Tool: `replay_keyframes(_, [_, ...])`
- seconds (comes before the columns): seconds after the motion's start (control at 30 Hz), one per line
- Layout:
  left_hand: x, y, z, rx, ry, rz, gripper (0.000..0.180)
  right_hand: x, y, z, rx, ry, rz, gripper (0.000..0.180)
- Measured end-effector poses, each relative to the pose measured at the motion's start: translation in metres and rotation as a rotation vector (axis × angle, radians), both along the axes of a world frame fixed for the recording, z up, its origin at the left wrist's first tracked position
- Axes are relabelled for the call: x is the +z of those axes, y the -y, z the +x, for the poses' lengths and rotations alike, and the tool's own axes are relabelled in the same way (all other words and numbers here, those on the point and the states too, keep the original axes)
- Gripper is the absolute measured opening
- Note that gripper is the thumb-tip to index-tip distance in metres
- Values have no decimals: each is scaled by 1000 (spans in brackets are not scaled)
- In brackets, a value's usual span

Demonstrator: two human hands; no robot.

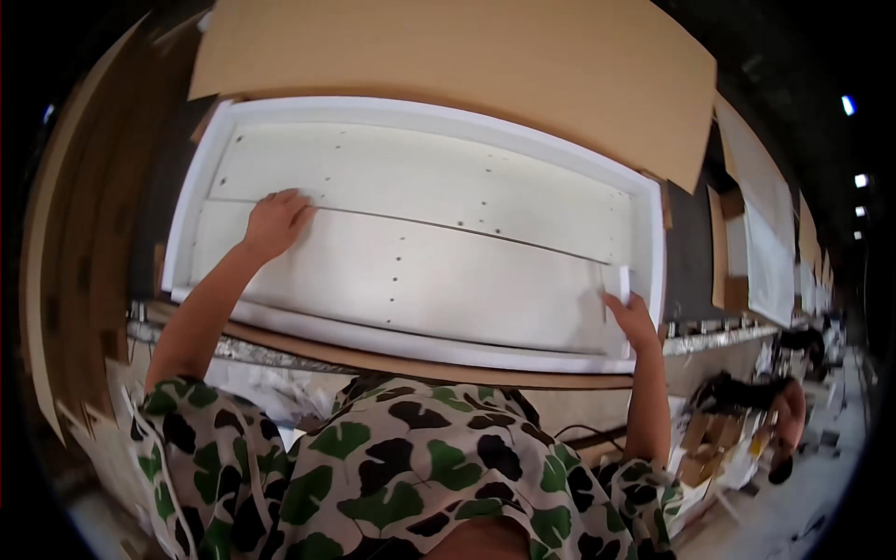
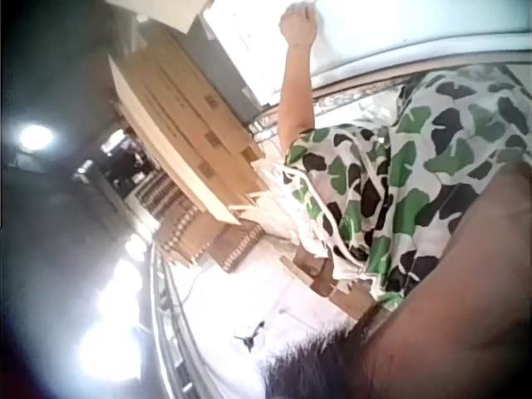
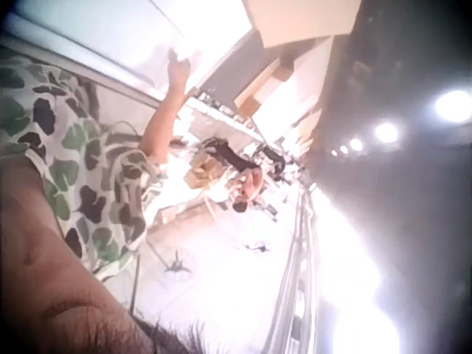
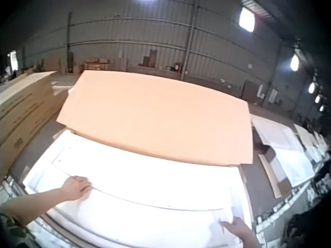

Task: The person packs white furniture panels into cardboard boxes, placing protective foam padding between pieces and layering the panels inside the carton before closing and moving the boxes on a conveyor system.

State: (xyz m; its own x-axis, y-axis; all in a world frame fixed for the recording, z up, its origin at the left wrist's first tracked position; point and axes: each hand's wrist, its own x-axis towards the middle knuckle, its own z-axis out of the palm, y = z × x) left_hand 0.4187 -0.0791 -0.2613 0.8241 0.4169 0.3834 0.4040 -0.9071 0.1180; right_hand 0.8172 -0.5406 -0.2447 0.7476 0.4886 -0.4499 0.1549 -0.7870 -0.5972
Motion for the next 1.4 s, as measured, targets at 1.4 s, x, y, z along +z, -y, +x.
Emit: replay_keyframes(1.4, [11,16,22,-101,-10,-239,51,7,-383,-136,1272,434,23,51])
